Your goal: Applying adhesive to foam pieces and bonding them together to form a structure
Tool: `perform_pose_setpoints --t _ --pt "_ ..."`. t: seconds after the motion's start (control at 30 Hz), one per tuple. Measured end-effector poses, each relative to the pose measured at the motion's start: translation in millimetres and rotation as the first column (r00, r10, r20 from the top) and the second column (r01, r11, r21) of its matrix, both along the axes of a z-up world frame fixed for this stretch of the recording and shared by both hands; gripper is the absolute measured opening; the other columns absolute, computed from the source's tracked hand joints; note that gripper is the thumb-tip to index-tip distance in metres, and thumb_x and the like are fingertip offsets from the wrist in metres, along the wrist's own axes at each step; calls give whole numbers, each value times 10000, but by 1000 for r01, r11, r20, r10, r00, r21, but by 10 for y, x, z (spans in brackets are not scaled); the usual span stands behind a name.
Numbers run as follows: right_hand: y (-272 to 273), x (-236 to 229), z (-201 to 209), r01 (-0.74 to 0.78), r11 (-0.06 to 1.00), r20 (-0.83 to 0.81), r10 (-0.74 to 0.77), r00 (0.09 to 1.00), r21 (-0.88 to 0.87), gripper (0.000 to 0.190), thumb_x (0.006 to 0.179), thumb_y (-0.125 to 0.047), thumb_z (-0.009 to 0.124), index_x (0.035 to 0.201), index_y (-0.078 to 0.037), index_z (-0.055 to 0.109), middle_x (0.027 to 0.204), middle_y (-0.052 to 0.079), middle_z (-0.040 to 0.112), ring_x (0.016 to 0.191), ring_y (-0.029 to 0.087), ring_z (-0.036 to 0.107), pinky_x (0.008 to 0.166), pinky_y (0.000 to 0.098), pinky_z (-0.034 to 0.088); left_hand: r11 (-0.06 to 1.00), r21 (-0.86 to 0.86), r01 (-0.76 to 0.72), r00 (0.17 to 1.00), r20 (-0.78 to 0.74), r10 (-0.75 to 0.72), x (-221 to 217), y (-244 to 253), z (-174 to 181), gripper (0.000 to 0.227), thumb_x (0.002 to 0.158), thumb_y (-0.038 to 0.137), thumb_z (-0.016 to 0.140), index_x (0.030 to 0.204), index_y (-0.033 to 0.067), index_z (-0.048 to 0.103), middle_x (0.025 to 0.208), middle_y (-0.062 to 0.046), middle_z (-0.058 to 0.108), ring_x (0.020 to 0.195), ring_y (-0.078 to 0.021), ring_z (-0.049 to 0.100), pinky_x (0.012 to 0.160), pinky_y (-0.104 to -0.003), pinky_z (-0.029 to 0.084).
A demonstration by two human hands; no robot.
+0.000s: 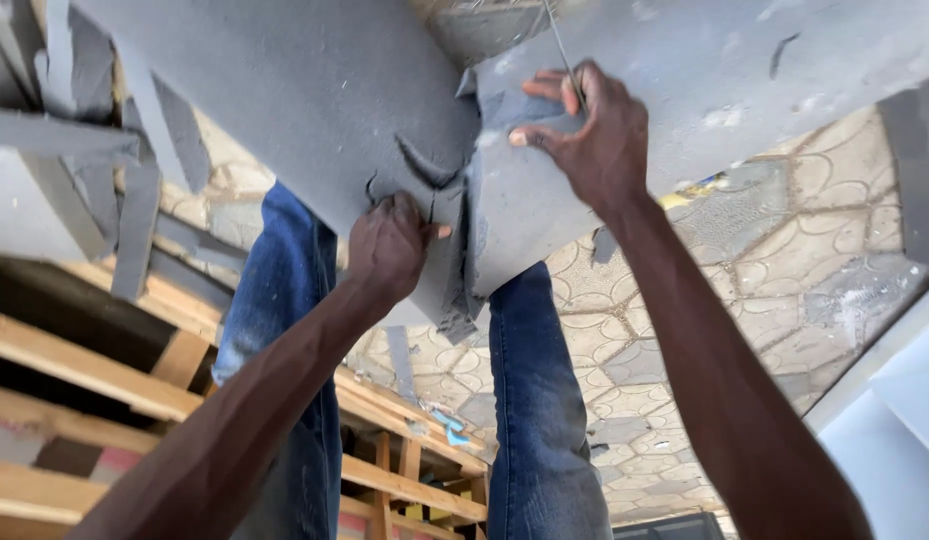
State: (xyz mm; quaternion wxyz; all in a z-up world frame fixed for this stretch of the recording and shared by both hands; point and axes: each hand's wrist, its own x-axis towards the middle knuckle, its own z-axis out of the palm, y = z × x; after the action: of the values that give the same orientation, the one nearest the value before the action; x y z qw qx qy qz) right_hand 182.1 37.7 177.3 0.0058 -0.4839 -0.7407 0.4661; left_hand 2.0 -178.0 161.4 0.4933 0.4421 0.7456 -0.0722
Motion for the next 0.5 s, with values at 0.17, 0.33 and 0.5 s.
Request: perform_pose_setpoints --t 0.17,0.33,0.5 --pt "-289 129 679 265 957 53 -272 961 119 452 1061 -460 677 865 -125 447 877 52 701 891 281 711 851 404 524 990 -140 -14 983 181 40 -235 412 940 469 930 458 727 1056 29 583 882 -210 704 819 -427 748 683 -514 592" --pt "-585 144 909 523 852 109 -524 845 39 579 1156 -492 158 868 -133 510 803 88 749 736 279 734 843 387 540 941 -72 -329 854 402 330 59 685 1284 471 990 536 633 986 66 600 731 -148 731 667 -337 771 565 -377 608" --pt "-846 -242 860 722 691 237 -700 674 -14 484 1081 -391 382 738 -93 547 535 133 598 618 323 683 722 396 521 856 -5 -516 772 431 468 -90 854 744 448 996 542 573 899 128 712 757 -114 770 761 -379 761 692 -504 580"
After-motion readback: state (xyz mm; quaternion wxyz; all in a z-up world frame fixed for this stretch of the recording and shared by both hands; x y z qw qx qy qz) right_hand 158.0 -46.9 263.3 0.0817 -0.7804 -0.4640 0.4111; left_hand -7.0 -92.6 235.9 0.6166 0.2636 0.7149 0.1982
